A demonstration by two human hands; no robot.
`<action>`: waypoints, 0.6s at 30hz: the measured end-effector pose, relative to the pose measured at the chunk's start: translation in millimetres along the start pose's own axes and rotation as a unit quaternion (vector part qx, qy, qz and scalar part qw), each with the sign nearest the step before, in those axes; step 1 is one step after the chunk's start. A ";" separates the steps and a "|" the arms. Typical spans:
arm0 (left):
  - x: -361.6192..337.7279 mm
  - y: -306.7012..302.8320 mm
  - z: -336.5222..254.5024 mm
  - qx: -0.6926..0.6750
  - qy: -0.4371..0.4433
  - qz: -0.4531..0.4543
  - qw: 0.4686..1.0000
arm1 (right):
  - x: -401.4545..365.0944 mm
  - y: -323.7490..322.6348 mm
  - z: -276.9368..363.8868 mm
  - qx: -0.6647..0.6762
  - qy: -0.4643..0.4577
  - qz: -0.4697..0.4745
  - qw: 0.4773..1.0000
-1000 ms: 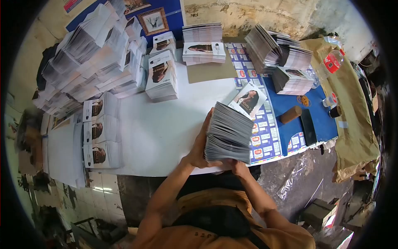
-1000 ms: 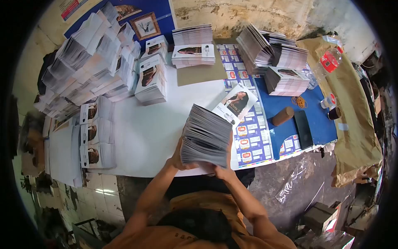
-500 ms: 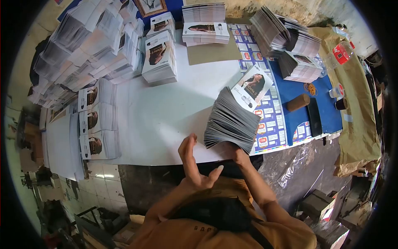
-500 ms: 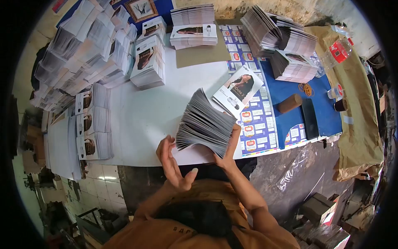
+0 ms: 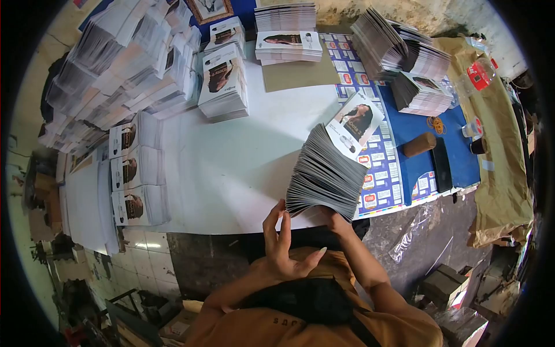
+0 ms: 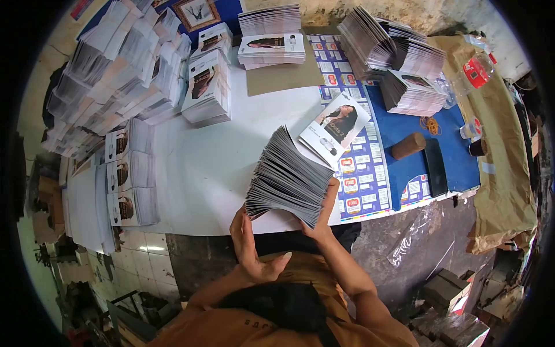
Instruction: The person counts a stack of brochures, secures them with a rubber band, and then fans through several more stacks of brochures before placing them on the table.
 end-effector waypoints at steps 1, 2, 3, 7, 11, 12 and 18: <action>-0.6 -1.0 0.2 0.002 0.004 0.006 1.000 | 0.1 0.3 -1.6 0.005 0.001 0.001 1.000; -0.5 -1.6 -1.2 0.010 0.005 0.008 1.000 | 0.2 1.2 -3.0 0.011 0.001 0.002 1.000; 0.6 -1.6 -3.7 0.019 0.008 0.010 1.000 | 0.9 1.7 -4.8 0.017 0.003 0.003 1.000; -2.6 -0.5 -6.9 -0.003 -0.004 -0.037 0.999 | 1.9 3.8 -9.7 0.049 -0.001 0.009 0.999; -5.8 0.2 -7.4 -0.029 -0.023 -0.075 0.996 | -3.8 -4.1 -8.5 0.007 0.032 0.014 0.999; -7.3 0.6 -6.5 -0.045 -0.024 -0.069 0.996 | -6.5 -5.8 -8.0 -0.009 0.043 0.015 0.999; -6.1 5.1 -5.4 -0.091 -0.051 -0.074 0.992 | -7.3 -4.3 -14.9 0.025 0.041 -0.003 0.999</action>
Point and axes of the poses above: each hand's wrist, its own x-axis towards the middle knuckle, its own y-axis out of the palm, z = x × y, the point moved 1 cm from there along x, towards the middle knuckle, and after that the axes turned 14 degrees about -z, right-handed, at the moved point
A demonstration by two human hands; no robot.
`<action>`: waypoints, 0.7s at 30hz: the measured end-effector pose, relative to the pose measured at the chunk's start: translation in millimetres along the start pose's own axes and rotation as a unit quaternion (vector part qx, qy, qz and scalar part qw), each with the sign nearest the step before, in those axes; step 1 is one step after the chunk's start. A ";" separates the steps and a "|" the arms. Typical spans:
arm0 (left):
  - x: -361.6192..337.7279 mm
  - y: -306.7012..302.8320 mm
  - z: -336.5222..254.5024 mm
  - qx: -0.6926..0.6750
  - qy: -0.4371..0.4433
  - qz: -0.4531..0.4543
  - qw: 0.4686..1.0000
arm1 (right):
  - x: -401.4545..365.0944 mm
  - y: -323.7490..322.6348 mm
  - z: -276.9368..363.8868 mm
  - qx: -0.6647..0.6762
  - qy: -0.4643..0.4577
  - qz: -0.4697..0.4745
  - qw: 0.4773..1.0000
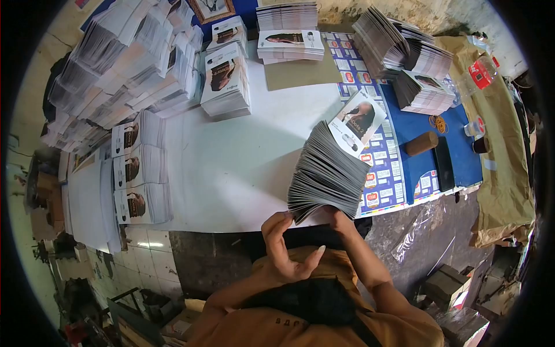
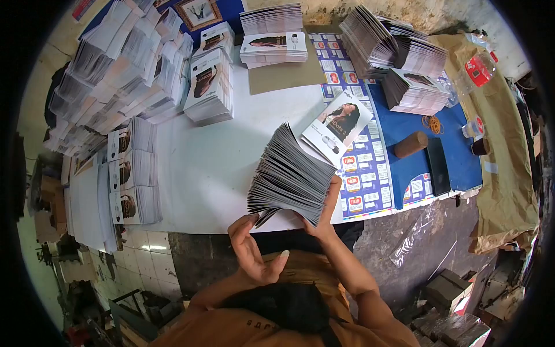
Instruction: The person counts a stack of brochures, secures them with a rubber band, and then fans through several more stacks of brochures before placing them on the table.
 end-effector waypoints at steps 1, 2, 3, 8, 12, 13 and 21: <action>-0.6 0.5 0.0 -0.004 -0.001 -0.006 1.000 | -0.8 -0.7 -3.5 0.008 0.002 -0.002 1.000; -1.1 0.7 0.1 -0.008 -0.003 -0.012 1.000 | -0.6 -0.8 -3.5 0.013 -0.002 -0.002 1.000; -1.3 1.0 0.6 -0.019 -0.008 -0.011 1.000 | 0.6 0.1 0.2 0.005 -0.008 -0.002 1.000; -1.8 -0.1 -1.6 -0.022 -0.053 0.007 0.998 | 6.6 3.4 23.9 -0.038 -0.026 0.001 0.999; 8.0 -3.2 -7.5 0.041 -0.003 0.056 0.998 | 8.7 5.1 13.9 -0.007 -0.067 -0.003 0.998; 8.5 -3.4 -8.5 0.052 0.003 0.060 0.997 | 8.7 5.1 13.0 -0.005 -0.072 -0.003 0.997; 4.0 -2.0 -3.5 0.038 0.024 -0.004 0.999 | 5.5 4.0 20.4 -0.011 -0.033 0.000 0.999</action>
Point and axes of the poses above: each hand's wrist, its own x-axis towards the middle knuckle, its own y-axis out of the palm, z = x × y, the point moved 1 cm from there along x, towards the middle knuckle, and after that the axes turned 14 degrees about -z, right-handed, at the moved point
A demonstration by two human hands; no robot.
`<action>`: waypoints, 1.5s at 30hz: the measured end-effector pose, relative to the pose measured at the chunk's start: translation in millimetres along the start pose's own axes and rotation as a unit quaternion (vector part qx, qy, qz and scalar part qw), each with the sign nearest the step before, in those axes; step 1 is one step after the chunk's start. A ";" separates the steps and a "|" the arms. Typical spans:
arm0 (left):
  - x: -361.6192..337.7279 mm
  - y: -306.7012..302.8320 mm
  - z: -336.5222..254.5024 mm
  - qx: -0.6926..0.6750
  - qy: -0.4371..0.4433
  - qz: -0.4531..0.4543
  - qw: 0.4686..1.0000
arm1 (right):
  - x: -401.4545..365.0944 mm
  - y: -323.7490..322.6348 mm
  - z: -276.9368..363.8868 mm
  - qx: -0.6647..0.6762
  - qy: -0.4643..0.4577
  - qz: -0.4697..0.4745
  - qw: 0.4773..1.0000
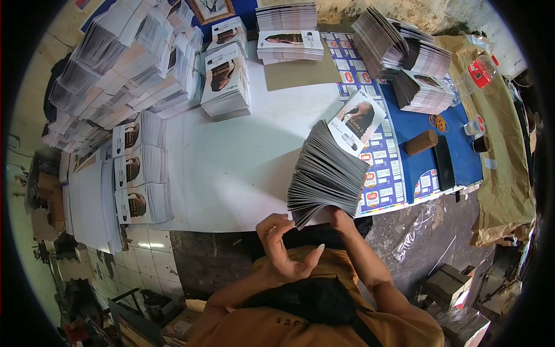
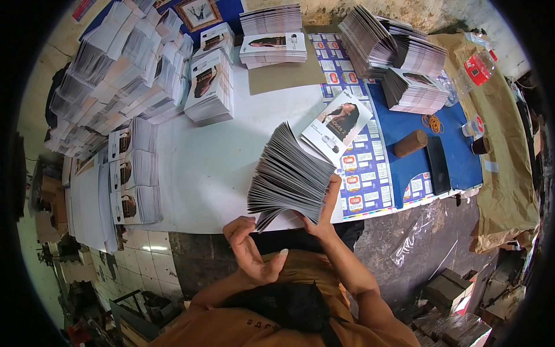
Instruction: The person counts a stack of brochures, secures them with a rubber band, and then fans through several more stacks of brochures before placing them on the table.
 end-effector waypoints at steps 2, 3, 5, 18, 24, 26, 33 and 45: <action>1.9 1.0 0.7 -0.016 -0.002 -0.008 1.000 | -0.4 -1.2 3.5 -0.002 0.013 0.001 1.000; 0.9 1.8 0.7 -0.032 -0.014 -0.008 0.999 | 0.4 -1.3 5.0 -0.003 0.018 0.000 1.000; -1.5 4.2 0.9 -0.065 -0.036 -0.010 0.997 | 0.3 -1.2 7.9 -0.004 0.026 0.001 1.000; 1.1 -1.0 -1.3 0.021 0.005 -0.003 1.000 | 5.9 2.9 7.8 0.030 -0.028 -0.007 0.999; -0.5 3.0 0.6 -0.038 -0.042 -0.011 0.998 | -2.3 -3.8 -4.9 -0.004 0.025 0.014 1.000; 3.0 -0.7 -4.8 0.003 -0.058 0.017 0.998 | -1.3 -4.1 -3.0 0.005 0.026 0.014 1.000; 3.3 -2.8 -4.9 0.035 -0.012 0.037 0.999 | -22.5 -19.8 -49.6 -0.060 0.083 0.034 0.994; -1.7 3.9 -1.8 -0.035 -0.049 -0.024 0.998 | -4.5 -6.3 -13.0 0.013 0.023 0.007 1.000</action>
Point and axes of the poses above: each hand's wrist, its own x-axis towards the middle knuckle, its own y-axis out of the palm, z = x × y, the point moved 1 cm from there along x, towards the middle knuckle, and after that the axes turned 14 degrees about -z, right-handed, at the moved point
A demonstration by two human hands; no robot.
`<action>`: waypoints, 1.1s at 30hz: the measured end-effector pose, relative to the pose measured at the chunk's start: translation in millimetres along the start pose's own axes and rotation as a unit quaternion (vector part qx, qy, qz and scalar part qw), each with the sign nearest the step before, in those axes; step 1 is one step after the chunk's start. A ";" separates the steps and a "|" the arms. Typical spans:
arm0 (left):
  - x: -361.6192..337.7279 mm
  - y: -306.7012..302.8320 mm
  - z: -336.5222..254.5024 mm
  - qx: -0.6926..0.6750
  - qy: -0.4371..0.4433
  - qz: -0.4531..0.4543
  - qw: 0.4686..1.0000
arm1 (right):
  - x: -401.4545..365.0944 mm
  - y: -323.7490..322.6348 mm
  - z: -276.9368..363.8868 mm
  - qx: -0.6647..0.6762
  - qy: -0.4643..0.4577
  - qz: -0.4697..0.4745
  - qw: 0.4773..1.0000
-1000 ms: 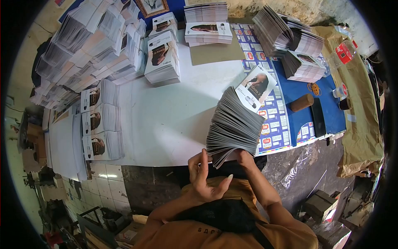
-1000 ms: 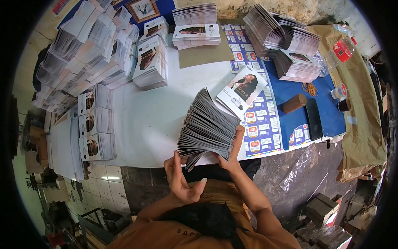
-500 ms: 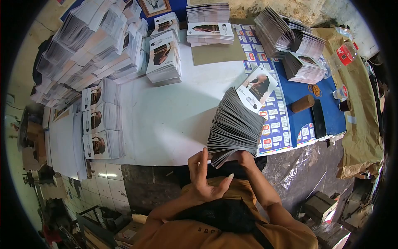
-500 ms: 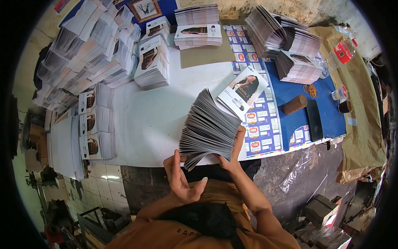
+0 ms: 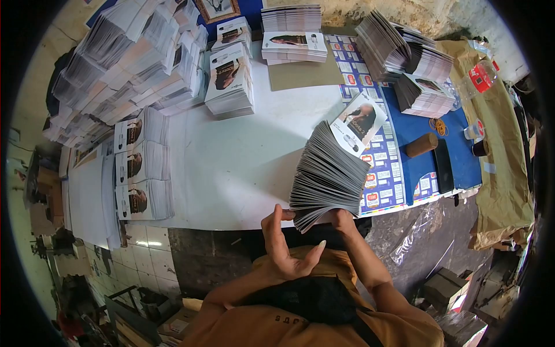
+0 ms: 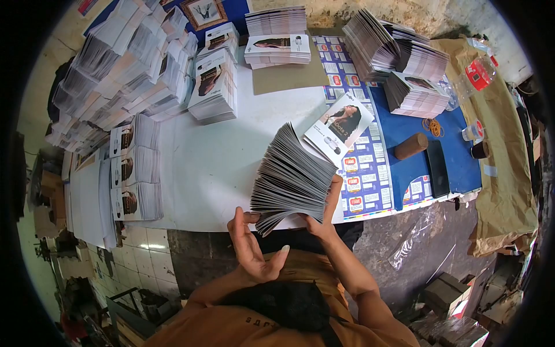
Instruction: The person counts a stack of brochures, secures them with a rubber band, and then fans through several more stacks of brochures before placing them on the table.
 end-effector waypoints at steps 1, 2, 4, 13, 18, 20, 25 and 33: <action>3.4 -2.2 -4.0 0.025 0.006 0.019 0.999 | -6.1 -4.2 -9.1 -0.017 0.029 0.004 0.999; 5.5 -3.7 -6.3 0.051 0.013 0.038 0.998 | -16.5 -16.9 -37.7 -0.060 0.068 0.018 0.996; 6.6 -4.8 -6.8 0.059 0.023 0.047 0.997 | -20.2 -21.6 -48.0 -0.110 0.111 0.034 0.987; 5.6 0.3 -1.0 0.005 0.028 -0.013 1.000 | -26.4 -29.6 -76.2 -0.093 0.096 0.014 0.991; 1.5 -0.7 4.8 -0.026 0.007 0.002 1.000 | -14.1 -18.8 -38.8 -0.075 0.068 0.028 0.994; 3.4 -2.2 -1.9 0.000 -0.022 0.008 1.000 | -11.5 -15.9 -33.2 -0.069 0.061 0.024 0.995; 8.6 -5.7 -6.7 0.083 0.036 0.047 0.995 | -15.9 -16.4 -36.1 -0.106 0.094 0.018 0.990; 5.5 -2.0 -0.6 0.013 0.027 -0.005 1.000 | -12.8 -15.9 -36.8 -0.092 0.050 0.021 0.994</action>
Point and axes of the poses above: each hand's wrist, its own x-axis towards the middle knuckle, its own y-axis out of the palm, z = x × y, the point moved 1 cm from there along x, towards the middle knuckle, and after that the axes turned 14 degrees about -z, right-handed, at the moved point
